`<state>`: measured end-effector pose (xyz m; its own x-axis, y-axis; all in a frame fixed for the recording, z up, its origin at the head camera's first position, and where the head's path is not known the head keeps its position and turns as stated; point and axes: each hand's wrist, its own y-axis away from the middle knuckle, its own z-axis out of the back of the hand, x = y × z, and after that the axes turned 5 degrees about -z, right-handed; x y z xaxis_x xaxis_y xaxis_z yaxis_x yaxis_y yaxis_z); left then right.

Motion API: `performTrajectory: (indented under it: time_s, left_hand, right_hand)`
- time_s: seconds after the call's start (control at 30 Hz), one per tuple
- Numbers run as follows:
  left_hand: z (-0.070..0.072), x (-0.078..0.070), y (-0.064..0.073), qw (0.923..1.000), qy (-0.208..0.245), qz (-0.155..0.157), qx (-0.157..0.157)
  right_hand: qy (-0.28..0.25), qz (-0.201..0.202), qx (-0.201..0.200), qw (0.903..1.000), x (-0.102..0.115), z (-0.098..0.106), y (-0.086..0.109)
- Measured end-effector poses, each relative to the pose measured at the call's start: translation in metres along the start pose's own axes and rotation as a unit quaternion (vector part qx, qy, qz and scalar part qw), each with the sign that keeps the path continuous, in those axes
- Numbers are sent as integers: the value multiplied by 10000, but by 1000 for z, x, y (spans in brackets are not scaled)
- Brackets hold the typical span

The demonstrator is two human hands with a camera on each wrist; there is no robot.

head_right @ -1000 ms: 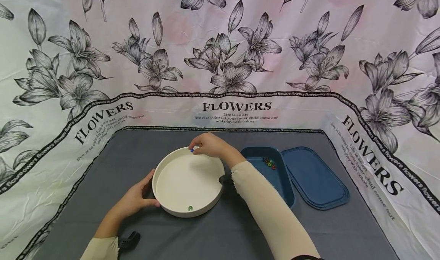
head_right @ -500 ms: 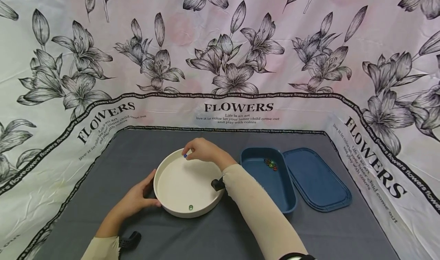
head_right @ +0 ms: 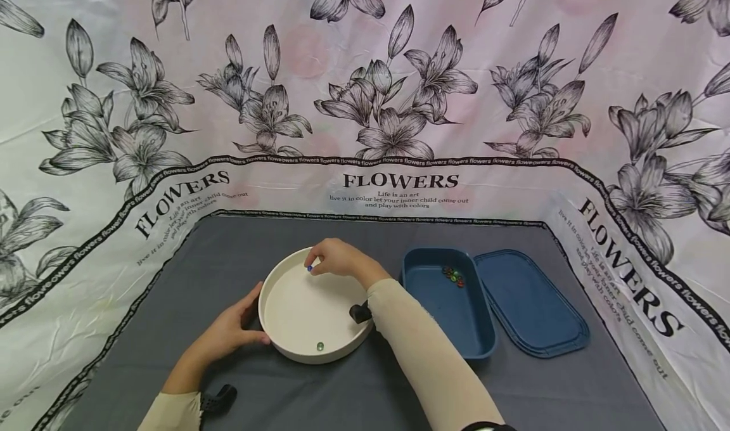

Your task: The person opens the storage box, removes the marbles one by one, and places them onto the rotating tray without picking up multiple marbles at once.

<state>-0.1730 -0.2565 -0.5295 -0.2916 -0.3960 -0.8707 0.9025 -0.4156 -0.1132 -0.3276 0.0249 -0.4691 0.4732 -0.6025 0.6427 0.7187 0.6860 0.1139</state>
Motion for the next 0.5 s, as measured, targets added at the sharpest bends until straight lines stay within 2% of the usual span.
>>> performTrajectory:
  time_s: [0.27, 0.5]
  left_hand:
    - [0, -3, -1, 9998, -158, 80, -33]
    - [-1, -5, -2, 9996, -246, 124, -34]
  right_hand:
    - [120, 38, 170, 9998, -1, -5, -2]
    - [333, -10, 40, 9994, 8, 12, 13]
